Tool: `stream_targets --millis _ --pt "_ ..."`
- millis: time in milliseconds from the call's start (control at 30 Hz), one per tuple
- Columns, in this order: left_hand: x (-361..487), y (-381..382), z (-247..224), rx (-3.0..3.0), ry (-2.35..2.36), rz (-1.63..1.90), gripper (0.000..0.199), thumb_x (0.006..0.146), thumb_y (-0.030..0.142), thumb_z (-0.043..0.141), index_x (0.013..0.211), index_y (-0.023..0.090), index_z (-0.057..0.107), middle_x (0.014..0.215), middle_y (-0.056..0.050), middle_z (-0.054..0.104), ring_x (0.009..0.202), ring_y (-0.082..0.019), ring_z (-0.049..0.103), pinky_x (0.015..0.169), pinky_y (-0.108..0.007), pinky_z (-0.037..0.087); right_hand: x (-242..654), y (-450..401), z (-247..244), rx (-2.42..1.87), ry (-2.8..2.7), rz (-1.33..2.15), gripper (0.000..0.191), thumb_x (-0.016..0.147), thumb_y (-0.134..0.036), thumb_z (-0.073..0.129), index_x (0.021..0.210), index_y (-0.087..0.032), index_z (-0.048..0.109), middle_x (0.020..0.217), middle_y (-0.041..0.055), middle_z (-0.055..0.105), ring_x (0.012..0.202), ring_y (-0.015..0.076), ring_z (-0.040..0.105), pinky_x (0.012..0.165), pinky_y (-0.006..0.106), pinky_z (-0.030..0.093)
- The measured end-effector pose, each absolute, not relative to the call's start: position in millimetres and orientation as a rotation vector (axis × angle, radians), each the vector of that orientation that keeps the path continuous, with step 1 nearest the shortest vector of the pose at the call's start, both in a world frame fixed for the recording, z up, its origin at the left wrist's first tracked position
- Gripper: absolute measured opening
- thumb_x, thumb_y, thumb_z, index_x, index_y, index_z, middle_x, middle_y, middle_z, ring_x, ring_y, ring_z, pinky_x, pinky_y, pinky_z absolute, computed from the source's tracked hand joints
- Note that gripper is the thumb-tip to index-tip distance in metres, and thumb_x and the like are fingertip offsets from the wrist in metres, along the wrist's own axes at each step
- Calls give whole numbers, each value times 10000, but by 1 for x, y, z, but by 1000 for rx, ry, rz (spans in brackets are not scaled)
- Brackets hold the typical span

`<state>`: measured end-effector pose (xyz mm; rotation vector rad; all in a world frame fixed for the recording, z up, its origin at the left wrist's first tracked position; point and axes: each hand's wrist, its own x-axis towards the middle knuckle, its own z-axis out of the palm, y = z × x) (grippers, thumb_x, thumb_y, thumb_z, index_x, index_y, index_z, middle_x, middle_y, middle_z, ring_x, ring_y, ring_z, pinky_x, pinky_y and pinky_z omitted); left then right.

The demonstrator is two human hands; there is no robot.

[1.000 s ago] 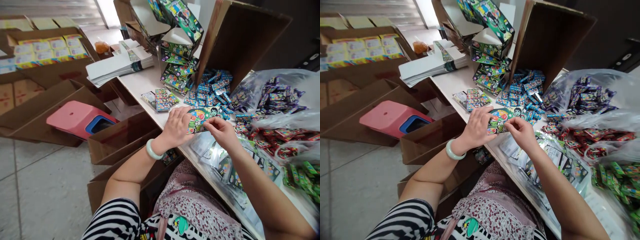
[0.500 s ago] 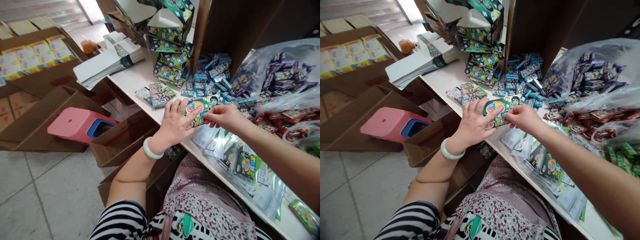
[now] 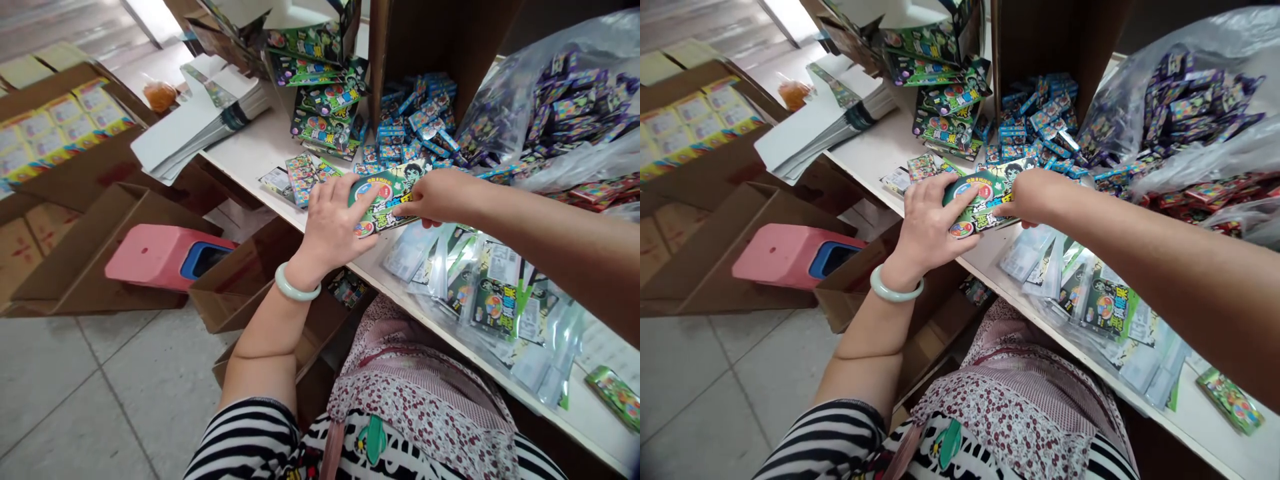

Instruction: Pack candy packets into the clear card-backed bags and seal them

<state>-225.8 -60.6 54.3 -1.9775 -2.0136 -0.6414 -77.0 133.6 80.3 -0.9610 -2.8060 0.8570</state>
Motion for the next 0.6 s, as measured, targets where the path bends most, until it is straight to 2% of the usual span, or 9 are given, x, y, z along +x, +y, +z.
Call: stream_targets --millis 100,133,200,267,333,367,433,600 --pt "-223 -62 53 -1974 -2014 -648 685 810 605 654 1416 331 491 1474 -94 440 1350 -380 381 1118 -545 273 -58 131 85 -833 -2823 645 444 686 -589 810 537 -218 618 503 40 568 815 292 677 715 397 486" --pt "-222 -62 53 -1972 -2011 -649 677 814 603 649 1415 333 492 1475 -92 440 1353 -379 381 1118 -543 273 -52 125 87 -768 -2812 550 417 711 -601 787 609 -217 660 595 56 632 878 308 675 766 423 491" --pt "-220 -63 51 -1962 -2004 -653 692 816 607 644 1423 316 482 1474 -103 445 1349 -378 392 1119 -538 272 -43 106 91 -625 -2758 358 403 804 -612 697 880 -218 733 925 94 731 1070 347 638 912 494 465" --pt "-219 -63 50 -1941 -2004 -662 762 807 617 648 1447 254 450 1462 -137 460 1339 -378 410 1125 -529 271 -40 84 88 -474 -2717 231 524 866 -630 610 1217 -245 665 1328 109 637 1309 389 498 1069 570 356" --pt "-219 -64 49 -1924 -2009 -673 835 797 628 652 1461 180 416 1444 -175 476 1332 -379 424 1130 -515 272 -42 65 76 -390 -2724 164 693 866 -684 561 1426 -278 511 1562 97 430 1465 419 293 1158 621 211" --pt "-220 -63 49 -1921 -2013 -679 853 796 633 650 1460 155 408 1436 -188 482 1331 -379 428 1131 -507 274 -42 59 68 -389 -2732 143 759 859 -708 546 1480 -284 449 1612 95 352 1500 427 209 1176 635 154" --pt "-222 -62 50 -1924 -2014 -688 854 798 641 642 1450 140 409 1427 -193 487 1332 -379 433 1127 -495 282 -39 50 52 -424 -2735 92 816 863 -717 522 1532 -274 373 1647 109 277 1523 432 130 1187 651 95" --pt "-225 -60 51 -1922 -1981 -697 813 785 617 652 1430 172 434 1410 -162 518 1292 -357 471 1100 -482 320 -16 43 38 -420 -2714 -3 783 877 -680 534 1531 -281 375 1633 121 306 1524 421 153 1187 662 108"
